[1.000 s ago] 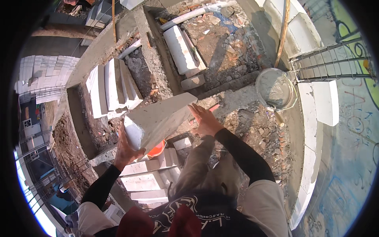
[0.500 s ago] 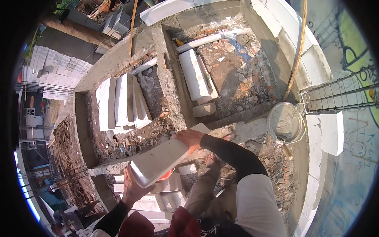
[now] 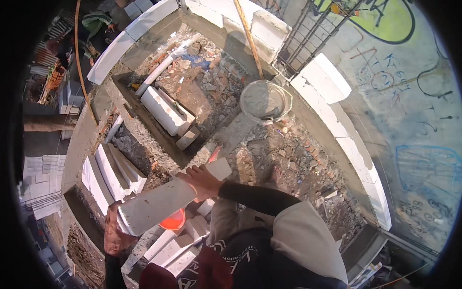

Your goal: The person applies mortar to a wall and the side of autoclaved aerated concrete blocks using a trowel, places the blocks, and taps them into alignment with a mallet.

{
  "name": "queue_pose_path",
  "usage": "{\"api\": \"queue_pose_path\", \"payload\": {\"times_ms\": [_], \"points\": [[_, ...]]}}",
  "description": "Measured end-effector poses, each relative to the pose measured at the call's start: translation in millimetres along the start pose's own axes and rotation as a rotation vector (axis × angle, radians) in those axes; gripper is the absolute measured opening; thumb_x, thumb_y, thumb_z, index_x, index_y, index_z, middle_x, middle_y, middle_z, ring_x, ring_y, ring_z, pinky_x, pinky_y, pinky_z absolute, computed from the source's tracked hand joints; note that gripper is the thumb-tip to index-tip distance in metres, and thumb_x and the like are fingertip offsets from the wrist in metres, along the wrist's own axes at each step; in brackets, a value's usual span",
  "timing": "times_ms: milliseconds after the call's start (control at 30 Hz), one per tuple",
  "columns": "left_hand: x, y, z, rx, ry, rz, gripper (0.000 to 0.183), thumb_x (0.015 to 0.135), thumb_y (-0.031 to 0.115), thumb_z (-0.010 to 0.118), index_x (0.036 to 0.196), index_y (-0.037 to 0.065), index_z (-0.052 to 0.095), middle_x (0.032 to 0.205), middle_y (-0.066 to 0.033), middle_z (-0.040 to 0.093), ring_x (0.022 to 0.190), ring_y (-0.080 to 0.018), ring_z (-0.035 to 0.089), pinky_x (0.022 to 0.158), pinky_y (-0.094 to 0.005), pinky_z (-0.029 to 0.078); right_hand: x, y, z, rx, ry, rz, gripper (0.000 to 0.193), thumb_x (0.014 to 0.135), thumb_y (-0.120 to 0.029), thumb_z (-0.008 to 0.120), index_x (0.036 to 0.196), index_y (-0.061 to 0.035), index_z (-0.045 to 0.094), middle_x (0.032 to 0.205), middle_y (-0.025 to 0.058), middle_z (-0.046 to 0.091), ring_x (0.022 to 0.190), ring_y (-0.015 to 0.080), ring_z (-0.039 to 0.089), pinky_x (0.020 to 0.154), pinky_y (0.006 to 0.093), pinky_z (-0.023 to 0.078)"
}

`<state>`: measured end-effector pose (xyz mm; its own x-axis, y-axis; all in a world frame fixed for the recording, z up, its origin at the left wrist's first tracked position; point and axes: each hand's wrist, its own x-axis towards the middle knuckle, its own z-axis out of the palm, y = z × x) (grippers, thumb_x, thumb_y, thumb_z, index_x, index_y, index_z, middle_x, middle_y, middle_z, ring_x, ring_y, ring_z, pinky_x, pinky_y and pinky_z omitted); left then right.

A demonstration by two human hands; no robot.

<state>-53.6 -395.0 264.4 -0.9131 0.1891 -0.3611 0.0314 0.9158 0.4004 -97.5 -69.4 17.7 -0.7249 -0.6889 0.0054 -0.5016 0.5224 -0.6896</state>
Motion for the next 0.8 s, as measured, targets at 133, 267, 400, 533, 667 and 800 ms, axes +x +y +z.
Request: {"api": "queue_pose_path", "payload": {"times_ms": [133,267,400,533,667,800], "points": [[16.7,62.7,-2.8,-0.341,-0.006,-0.071,0.101,0.054,0.013,0.097,0.14,0.003,0.045,0.127,-0.0209,0.059,0.116,-0.037,0.064,0.094,-0.0452,0.055,-75.4,-2.6,-73.9,0.036,0.141,-0.007,0.1,0.057,-0.033,0.089,0.144,-0.0094,0.046,0.12,0.0147,0.052,0.115,0.0342,0.052,0.106,0.0502,0.038],[57.3,131.6,40.7,-0.094,-0.108,0.463,0.102,0.053,0.011,0.097,0.141,0.003,0.045,0.128,-0.0211,0.059,0.117,-0.0362,0.064,0.094,-0.0446,0.056,-209.3,25.0,-97.1,0.053,0.277,0.118,0.114,0.055,-0.034,0.093,0.151,-0.0056,0.038,0.134,0.0179,0.052,0.129,0.0382,0.049,0.11,0.0511,0.037],[98.6,226.1,88.1,-0.161,-0.296,0.512,0.107,0.053,0.012,0.1,0.143,0.004,0.044,0.128,-0.0193,0.061,0.119,-0.0334,0.064,0.1,-0.0432,0.054,-320.8,45.8,-129.4,0.035,0.215,0.297,0.112,0.058,-0.034,0.091,0.151,-0.0042,0.038,0.132,0.0171,0.052,0.127,0.0381,0.05,0.107,0.0507,0.038],[126.9,341.4,132.4,-0.108,-0.427,0.552,0.111,0.048,0.007,0.1,0.143,0.008,0.043,0.134,-0.0122,0.057,0.124,-0.0269,0.059,0.106,-0.0407,0.049,-435.2,42.5,-189.8,0.016,0.298,0.465,0.107,0.058,-0.033,0.088,0.149,-0.0046,0.041,0.129,0.0146,0.053,0.118,0.0347,0.051,0.102,0.051,0.04],[155.8,443.7,188.3,-0.198,-0.567,0.6,0.11,0.053,0.014,0.1,0.145,0.007,0.041,0.135,-0.0174,0.058,0.128,-0.0317,0.058,0.108,-0.0422,0.047,-539.2,39.8,-251.3,-0.081,0.303,0.689,0.111,0.055,-0.044,0.092,0.147,-0.0059,0.043,0.126,0.0142,0.053,0.116,0.0356,0.051,0.1,0.053,0.038],[188.2,538.5,250.4,-0.32,-0.607,0.839,0.107,0.058,0.017,0.097,0.147,0.007,0.039,0.137,-0.0184,0.056,0.131,-0.0331,0.057,0.11,-0.0425,0.046,-629.6,42.6,-309.0,-0.144,0.22,0.889,0.12,0.045,-0.038,0.097,0.147,-0.0069,0.042,0.129,0.0123,0.052,0.118,0.0341,0.05,0.098,0.0516,0.039]]}}
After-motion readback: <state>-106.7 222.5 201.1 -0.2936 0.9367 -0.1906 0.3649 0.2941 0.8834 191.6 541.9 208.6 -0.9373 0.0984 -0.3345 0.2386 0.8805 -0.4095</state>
